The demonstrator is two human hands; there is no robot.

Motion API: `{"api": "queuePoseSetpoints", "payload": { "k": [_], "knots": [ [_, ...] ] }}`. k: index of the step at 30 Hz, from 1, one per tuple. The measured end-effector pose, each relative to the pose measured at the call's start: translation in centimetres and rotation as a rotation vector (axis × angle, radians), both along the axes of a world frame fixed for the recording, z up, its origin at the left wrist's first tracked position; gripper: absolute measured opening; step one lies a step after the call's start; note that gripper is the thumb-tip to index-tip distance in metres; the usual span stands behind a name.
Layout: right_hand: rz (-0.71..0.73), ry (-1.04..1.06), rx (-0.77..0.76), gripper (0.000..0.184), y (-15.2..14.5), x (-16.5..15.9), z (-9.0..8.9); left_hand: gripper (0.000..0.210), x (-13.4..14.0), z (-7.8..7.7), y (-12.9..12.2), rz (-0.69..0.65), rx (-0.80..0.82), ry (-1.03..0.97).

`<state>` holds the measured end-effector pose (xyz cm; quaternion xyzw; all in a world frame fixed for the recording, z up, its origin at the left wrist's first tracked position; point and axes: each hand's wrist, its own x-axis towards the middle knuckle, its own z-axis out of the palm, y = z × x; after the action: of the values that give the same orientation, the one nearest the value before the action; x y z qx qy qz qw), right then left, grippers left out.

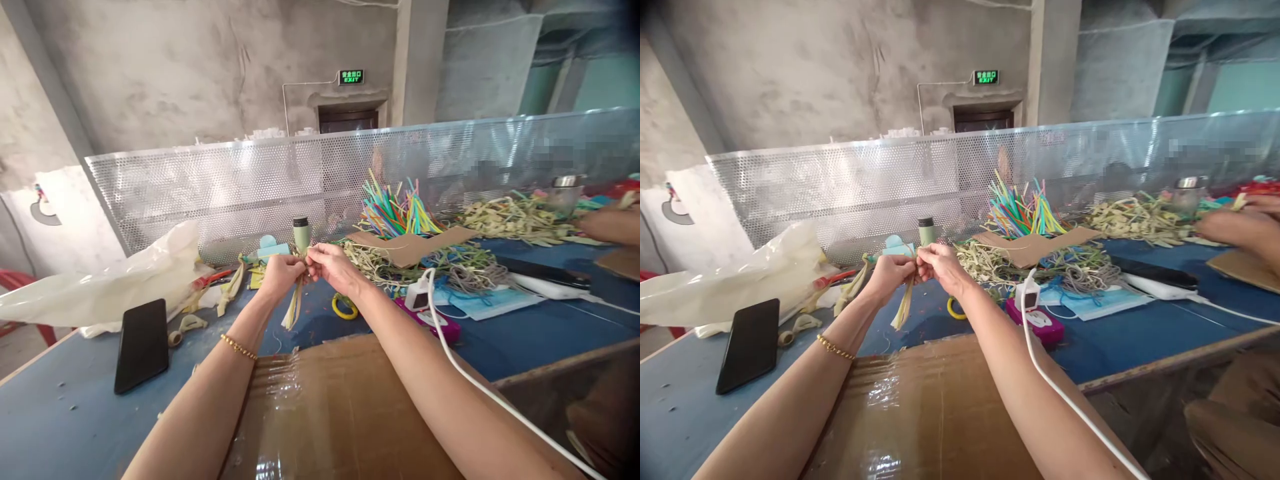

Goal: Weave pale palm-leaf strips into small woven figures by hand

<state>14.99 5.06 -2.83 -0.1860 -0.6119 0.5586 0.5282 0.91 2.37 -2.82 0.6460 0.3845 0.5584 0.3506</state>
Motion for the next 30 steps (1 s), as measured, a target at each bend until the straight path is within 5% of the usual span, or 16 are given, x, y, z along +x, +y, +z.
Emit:
{"api": "queuePoseSetpoints", "payload": {
  "k": [14, 20, 23, 27, 30],
  "knots": [
    [-0.128, -0.055, 0.055, 0.028, 0.1, 0.1, 0.0, 0.019, 0.2, -0.7, 1.3, 0.220, -0.001, 0.100],
    [-0.389, -0.565, 0.091, 0.024, 0.5, 2.5, 0.9, 0.013, -1.4, -1.3, 2.3, 0.227, -0.160, -0.077],
    [-0.530, -0.848, 0.291, 0.028, 0.9, 3.4, 2.1, 0.012, -1.8, -1.8, 3.0, 0.254, -0.161, -0.105],
    [-0.965, -0.919, 0.685, 0.011, 1.4, 3.9, 3.8, 0.012, -1.7, -2.0, 3.2, 0.269, -0.134, -0.145],
    [-1.073, -1.146, 0.698, 0.025, 0.9, 4.3, 4.2, 0.014, -1.2, -2.0, 3.0, 0.254, -0.122, -0.152]
  ]
}}
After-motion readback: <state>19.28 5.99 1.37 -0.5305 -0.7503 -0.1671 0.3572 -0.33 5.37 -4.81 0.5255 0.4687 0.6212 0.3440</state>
